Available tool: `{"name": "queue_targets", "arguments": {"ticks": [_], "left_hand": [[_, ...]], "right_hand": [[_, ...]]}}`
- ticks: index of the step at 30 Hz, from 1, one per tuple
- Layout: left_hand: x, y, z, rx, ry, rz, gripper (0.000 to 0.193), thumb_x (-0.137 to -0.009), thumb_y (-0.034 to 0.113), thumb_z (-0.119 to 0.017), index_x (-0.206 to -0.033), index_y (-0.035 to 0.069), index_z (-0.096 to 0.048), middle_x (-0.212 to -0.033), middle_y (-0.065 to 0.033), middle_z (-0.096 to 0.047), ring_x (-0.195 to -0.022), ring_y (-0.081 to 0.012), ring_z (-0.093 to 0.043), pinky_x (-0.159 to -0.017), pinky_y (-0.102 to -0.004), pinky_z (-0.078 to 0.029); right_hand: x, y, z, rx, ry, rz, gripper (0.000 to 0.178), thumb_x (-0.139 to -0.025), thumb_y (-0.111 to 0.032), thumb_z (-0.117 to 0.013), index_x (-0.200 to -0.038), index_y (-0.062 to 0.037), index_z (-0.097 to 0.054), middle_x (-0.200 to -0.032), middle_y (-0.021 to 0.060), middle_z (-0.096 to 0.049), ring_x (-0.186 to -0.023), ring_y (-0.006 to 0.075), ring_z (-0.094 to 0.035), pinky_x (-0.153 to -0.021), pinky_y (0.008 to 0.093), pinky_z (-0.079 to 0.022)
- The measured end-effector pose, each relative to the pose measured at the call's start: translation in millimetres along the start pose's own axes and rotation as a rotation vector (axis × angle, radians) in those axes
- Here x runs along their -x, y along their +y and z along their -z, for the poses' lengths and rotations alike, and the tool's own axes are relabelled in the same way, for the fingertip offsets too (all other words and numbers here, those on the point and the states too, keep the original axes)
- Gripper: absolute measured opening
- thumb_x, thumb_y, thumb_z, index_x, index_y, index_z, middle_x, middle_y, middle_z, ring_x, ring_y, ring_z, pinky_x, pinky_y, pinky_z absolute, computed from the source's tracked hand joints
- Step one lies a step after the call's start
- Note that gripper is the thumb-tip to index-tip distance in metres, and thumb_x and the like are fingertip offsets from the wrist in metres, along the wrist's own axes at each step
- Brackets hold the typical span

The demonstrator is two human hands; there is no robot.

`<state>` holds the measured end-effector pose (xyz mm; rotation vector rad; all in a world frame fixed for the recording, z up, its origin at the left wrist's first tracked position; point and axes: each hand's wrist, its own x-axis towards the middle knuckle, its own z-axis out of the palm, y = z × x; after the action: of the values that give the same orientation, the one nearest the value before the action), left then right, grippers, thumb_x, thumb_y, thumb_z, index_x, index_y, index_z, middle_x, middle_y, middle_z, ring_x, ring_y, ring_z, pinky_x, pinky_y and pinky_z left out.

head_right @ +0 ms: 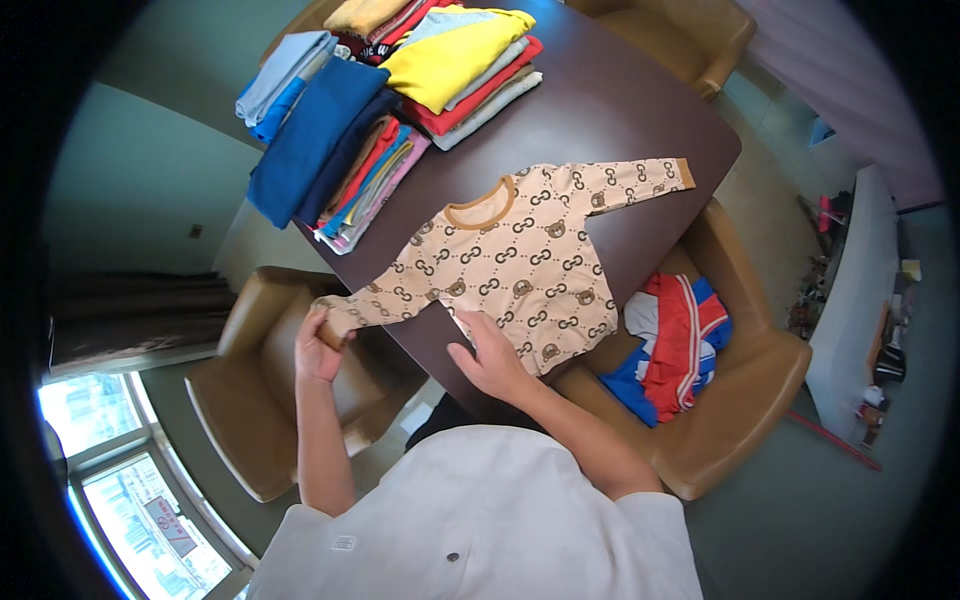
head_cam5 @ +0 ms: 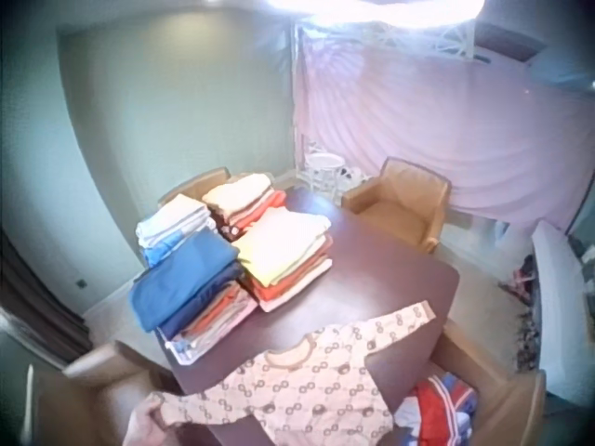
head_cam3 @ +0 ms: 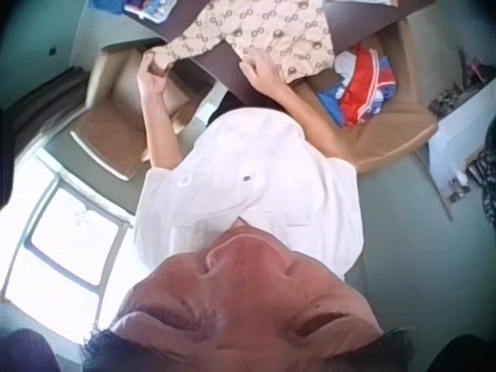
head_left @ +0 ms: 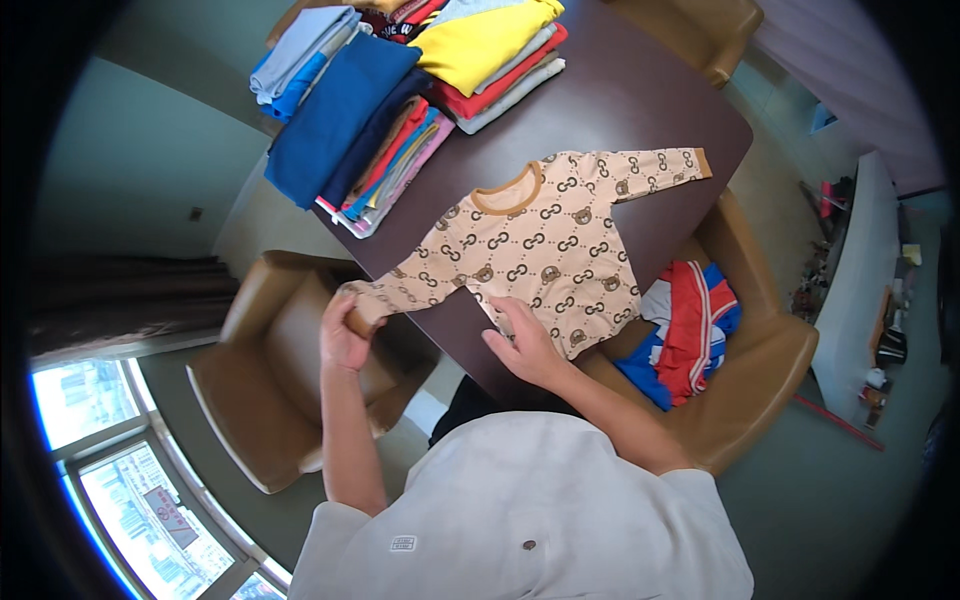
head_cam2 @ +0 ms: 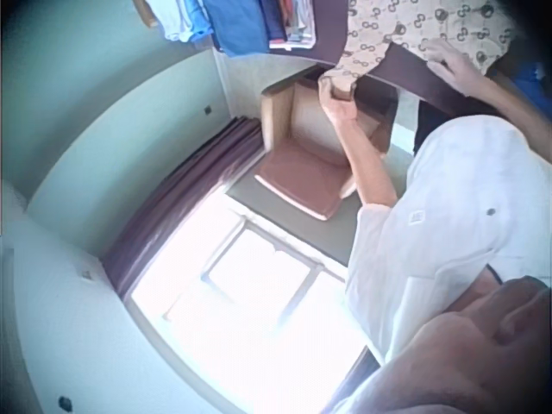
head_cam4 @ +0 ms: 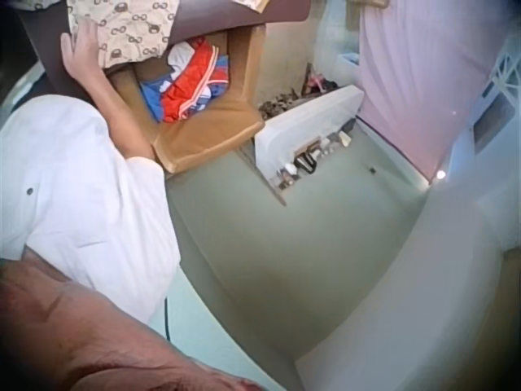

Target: The person folds several garments on a dining table, including a blue pair of pants, a patterned long-sleeve shirt, red shorts, and a white polo shirt. Each item is smoothed, folded into a compact rectangle, and stacked on the table.

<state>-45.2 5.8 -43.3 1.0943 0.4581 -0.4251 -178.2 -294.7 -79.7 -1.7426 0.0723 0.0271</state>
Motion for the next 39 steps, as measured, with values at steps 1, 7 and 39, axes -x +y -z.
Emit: {"name": "queue_targets", "arguments": {"ticks": [1,7,39], "left_hand": [[3,-1,-17,-0.010,-0.053,-0.019,0.028,-0.095,0.018,-0.063,-0.119,0.003,-0.063,-0.111,-0.0137,-0.070,-0.100,-0.0284,-0.071,-0.074,-0.0447,-0.063],[11,-42,-104,-0.121,-0.317,-0.037,0.038,-0.105,0.024,-0.058,-0.134,-0.002,-0.057,-0.124,-0.0117,-0.068,-0.114,-0.0224,-0.067,-0.102,-0.0426,-0.053],[-7,-189,-66,-1.750,0.059,-0.556,0.072,-0.091,0.034,-0.065,-0.152,0.004,-0.044,-0.167,-0.0186,-0.029,-0.157,-0.0403,-0.017,-0.128,-0.0576,-0.006]], "right_hand": [[-12,-4,-5,0.024,0.001,0.122,0.059,-0.087,-0.013,-0.074,-0.138,0.0056,-0.050,-0.136,0.0252,-0.055,-0.130,0.0425,-0.052,-0.111,0.0448,-0.043],[-69,-49,-20,-0.065,-0.009,0.220,0.063,-0.086,-0.008,-0.072,-0.143,0.0038,-0.047,-0.136,0.0278,-0.054,-0.123,0.0420,-0.058,-0.103,0.0422,-0.049],[-156,115,193,0.480,0.713,-0.283,0.025,-0.087,-0.020,-0.071,-0.102,0.0001,-0.068,-0.092,0.0209,-0.071,-0.092,0.0384,-0.068,-0.086,0.0466,-0.054]]}}
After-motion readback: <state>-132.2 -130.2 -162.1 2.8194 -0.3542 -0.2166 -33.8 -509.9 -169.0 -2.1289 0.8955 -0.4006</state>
